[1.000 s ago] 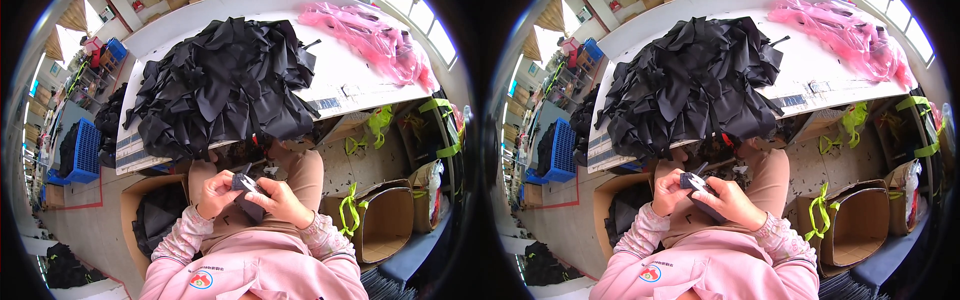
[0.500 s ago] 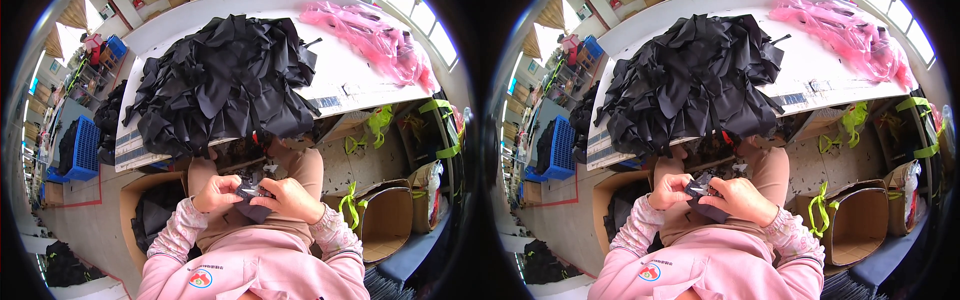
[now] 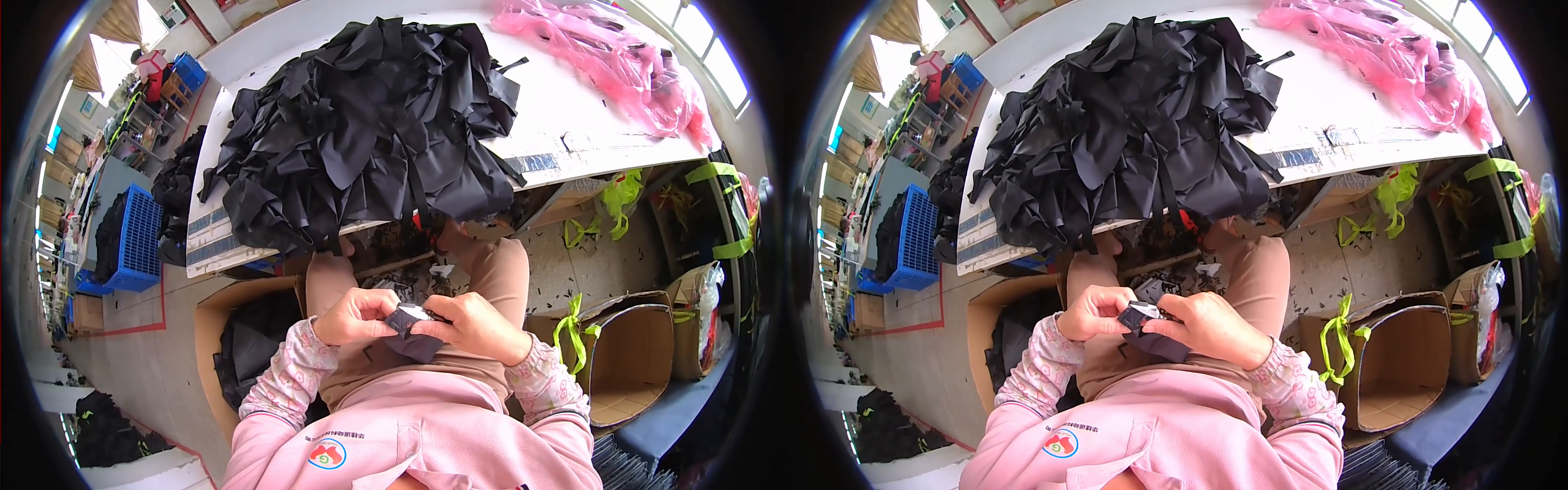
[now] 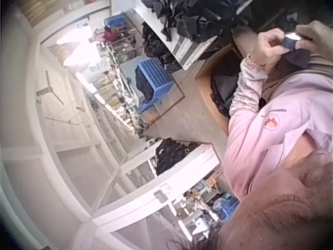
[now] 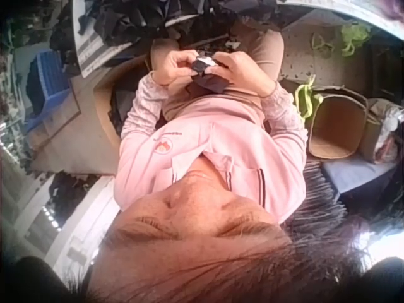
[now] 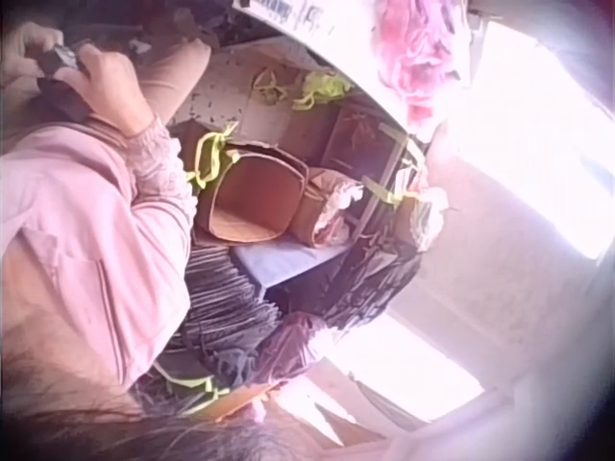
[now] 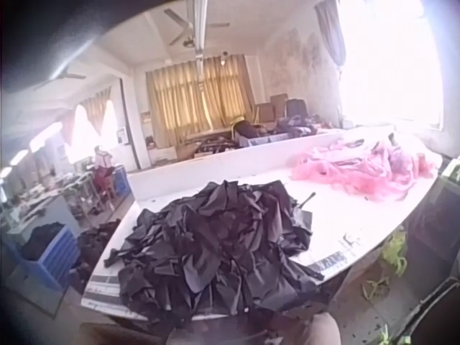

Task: Trimming excess material from black fabric pieces using small scissors.

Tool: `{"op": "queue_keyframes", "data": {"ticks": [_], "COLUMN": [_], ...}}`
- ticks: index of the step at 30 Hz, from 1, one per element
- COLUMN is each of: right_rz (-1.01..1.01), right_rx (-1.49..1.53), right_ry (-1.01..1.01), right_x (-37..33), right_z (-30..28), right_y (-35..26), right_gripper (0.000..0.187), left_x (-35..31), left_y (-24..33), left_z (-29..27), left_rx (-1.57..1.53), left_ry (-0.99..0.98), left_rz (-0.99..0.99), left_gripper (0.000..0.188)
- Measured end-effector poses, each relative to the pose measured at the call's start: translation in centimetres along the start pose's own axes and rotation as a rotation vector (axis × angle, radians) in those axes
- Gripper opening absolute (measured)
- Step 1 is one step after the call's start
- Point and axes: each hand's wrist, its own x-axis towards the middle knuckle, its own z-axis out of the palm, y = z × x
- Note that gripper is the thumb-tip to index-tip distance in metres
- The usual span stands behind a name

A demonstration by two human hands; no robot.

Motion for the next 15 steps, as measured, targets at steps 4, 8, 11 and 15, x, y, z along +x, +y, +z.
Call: {"op": "queue_keyframes", "data": {"ticks": [4, 8, 11, 15], "right_rz": [-0.001, 0.006, -0.004, -0.028], "right_rx": [0.039, 0.071, 0.049, -0.007], "right_ry": [-0.020, -0.134, -0.160, -0.168], "right_x": [-0.2, -0.4, -0.5, -0.6], "right_z": [-0.3, -1.0, -1.2, -1.1], "right_y": [0.0, 0.1, 0.0, -0.1], "right_gripper": [0.037, 0.039, 0.041, 0.041], "left_x": [-0.1, 0.2, 0.7, 1.1], "left_y": [0.1, 0.8, 1.3, 1.2], "left_z": [-0.2, -1.2, -1.8, -2.4], "left_rx": [0.000, -0.060, -0.057, -0.029], "left_ry": [-0.013, -0.125, -0.197, -0.293], "left_rz": [-0.015, -0.120, -0.206, -0.297], "left_gripper": [0.011, 0.011, 0.012, 0.012]}}
